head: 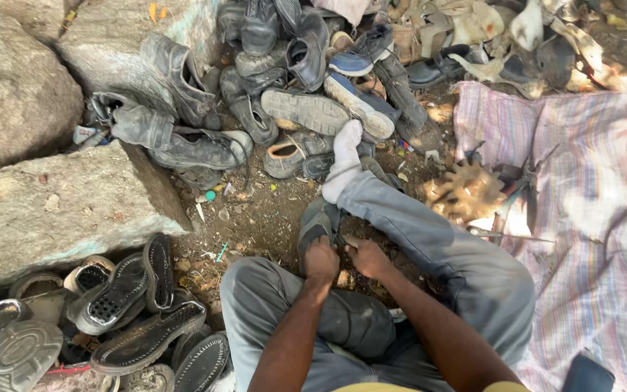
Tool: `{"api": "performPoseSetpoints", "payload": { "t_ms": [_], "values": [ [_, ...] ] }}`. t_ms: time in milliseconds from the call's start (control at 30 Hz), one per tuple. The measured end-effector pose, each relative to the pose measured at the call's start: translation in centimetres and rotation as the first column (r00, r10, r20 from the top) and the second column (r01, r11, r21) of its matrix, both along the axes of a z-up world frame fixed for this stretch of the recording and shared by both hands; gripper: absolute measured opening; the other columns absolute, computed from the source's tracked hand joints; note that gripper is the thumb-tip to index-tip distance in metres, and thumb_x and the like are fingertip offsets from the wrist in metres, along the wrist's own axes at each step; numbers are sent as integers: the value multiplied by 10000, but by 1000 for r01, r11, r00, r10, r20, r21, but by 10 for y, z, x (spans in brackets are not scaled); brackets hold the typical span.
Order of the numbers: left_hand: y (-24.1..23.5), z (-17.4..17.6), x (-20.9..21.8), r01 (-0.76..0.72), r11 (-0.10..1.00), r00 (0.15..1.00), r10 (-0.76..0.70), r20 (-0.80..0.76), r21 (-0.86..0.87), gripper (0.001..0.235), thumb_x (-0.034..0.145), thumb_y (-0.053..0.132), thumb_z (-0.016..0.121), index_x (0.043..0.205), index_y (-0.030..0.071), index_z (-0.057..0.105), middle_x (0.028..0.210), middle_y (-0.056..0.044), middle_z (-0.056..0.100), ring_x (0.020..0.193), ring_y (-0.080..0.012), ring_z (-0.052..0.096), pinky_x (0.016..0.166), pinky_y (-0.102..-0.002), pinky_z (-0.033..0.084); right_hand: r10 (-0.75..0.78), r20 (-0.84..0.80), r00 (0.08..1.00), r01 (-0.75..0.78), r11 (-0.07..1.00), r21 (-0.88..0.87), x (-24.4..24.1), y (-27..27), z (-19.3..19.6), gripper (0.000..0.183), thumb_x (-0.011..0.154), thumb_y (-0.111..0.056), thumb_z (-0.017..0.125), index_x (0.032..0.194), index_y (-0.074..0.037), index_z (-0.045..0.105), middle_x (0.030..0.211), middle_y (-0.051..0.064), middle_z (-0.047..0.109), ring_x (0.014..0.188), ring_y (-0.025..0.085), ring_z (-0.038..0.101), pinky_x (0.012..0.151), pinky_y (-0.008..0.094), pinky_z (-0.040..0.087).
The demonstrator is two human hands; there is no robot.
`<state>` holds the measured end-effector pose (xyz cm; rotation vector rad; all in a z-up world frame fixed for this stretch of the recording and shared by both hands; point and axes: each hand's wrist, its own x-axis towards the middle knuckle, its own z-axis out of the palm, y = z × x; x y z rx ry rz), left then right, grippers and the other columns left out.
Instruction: The person sits on the ground and uses a knife to scrape and clean the soles of several worn shoes. They handle each shoe individually, turning them over to access different areas of the sole.
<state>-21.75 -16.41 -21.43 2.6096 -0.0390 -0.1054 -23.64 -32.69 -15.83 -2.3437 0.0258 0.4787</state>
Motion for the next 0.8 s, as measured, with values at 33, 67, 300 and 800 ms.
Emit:
{"api": "performPoseSetpoints", "payload": {
  "t_ms": [33,67,300,800],
  "values": [
    [0,-15,-7,11,999,1000,-11,1,-43,230,913,209,696,1027,17,640,1024,-248,684,952,-435,673,848,-514,539,-11,-34,999,11,1000,8,-5,1,0,444,1004,-301,582,1427,-163,589,1266,246,646,1154,397,658,993,418,522],
    [-1,-26,-10,1,997,1000,1,23,-74,214,923,209,695,988,10,649,992,-246,685,923,-438,671,824,-521,535,-22,-67,998,23,1000,16,-4,1,0,444,1010,-305,573,1434,-169,579,1304,225,638,1171,382,657,1002,410,514],
    [6,-32,48,-49,967,968,107,226,-251,206,905,178,727,833,-7,673,878,-229,680,859,-449,648,790,-538,512,-9,94,996,4,999,52,11,7,0,424,1023,-298,615,1426,-168,614,1276,221,687,1081,342,701,938,387,535],
    [9,-61,40,-307,634,880,473,41,-710,227,843,139,787,950,-57,745,900,-193,765,813,-302,734,797,-393,561,-134,-316,939,204,959,198,58,32,-17,273,1020,-249,598,1058,8,684,730,153,668,547,255,616,549,429,503]
  ]
}}
